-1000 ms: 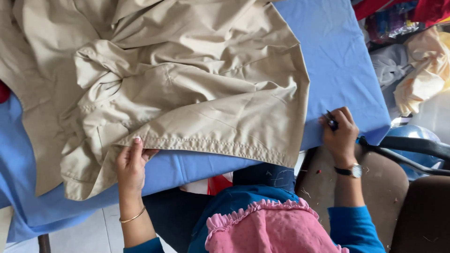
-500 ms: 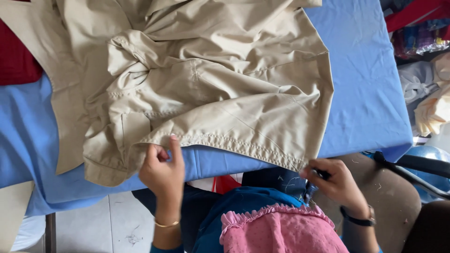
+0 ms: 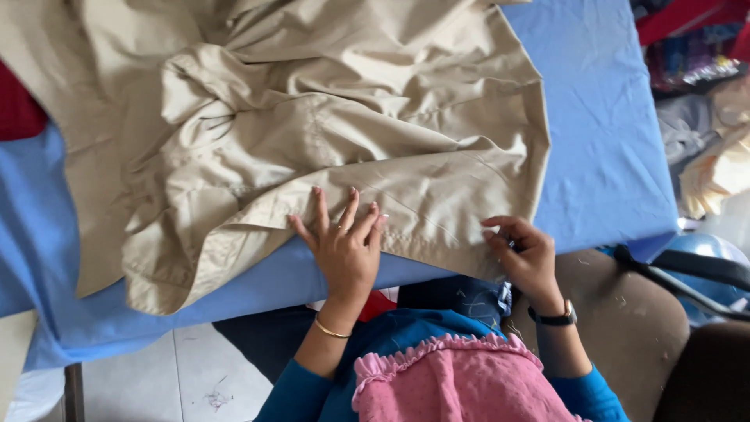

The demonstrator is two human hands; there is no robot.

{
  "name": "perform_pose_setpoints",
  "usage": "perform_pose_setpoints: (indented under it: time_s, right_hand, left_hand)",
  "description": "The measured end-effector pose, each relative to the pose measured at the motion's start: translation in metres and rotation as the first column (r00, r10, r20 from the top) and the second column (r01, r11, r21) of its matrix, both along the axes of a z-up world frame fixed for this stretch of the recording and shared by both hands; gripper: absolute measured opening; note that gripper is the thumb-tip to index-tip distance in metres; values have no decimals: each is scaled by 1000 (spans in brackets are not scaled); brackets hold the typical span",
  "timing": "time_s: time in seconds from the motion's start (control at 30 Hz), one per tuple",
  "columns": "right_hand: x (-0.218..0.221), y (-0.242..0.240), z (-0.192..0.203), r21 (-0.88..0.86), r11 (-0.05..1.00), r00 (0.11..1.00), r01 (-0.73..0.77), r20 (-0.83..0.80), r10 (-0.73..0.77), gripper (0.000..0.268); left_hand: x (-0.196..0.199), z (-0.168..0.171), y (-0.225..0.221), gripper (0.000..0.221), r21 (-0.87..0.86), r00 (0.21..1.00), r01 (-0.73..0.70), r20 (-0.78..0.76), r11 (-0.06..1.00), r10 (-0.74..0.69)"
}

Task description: Trimming loose threads from a pair of tan trousers using small scissors at a quality control station.

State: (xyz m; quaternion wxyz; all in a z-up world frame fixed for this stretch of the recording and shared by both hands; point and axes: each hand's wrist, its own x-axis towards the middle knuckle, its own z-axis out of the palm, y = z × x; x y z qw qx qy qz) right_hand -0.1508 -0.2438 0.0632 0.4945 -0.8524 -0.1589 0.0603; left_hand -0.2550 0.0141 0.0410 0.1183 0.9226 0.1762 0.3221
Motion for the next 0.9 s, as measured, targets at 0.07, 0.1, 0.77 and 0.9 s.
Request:
perform_pose_setpoints:
  time_s: [0.07, 0.1, 0.77, 0.9]
  right_hand:
    - [6, -5, 1, 200, 972, 988, 119, -119, -97, 17]
    - [10, -11, -12, 426, 883, 966, 197, -239, -101, 6]
    - [2, -70, 28, -406, 842, 927, -355, -39, 372, 71]
    - [-5, -81, 5, -464, 864, 955, -193, 113, 274, 50]
  left_hand:
    - [2, -3, -2, 11, 21, 999, 28, 37, 999, -29]
    - [4, -6, -3, 6, 65, 994, 44, 99, 997, -50]
    - [-101, 43, 30, 28, -818, 969, 44, 175, 573, 176]
    - [-88, 57, 21, 16, -577, 968, 111, 248, 809, 44]
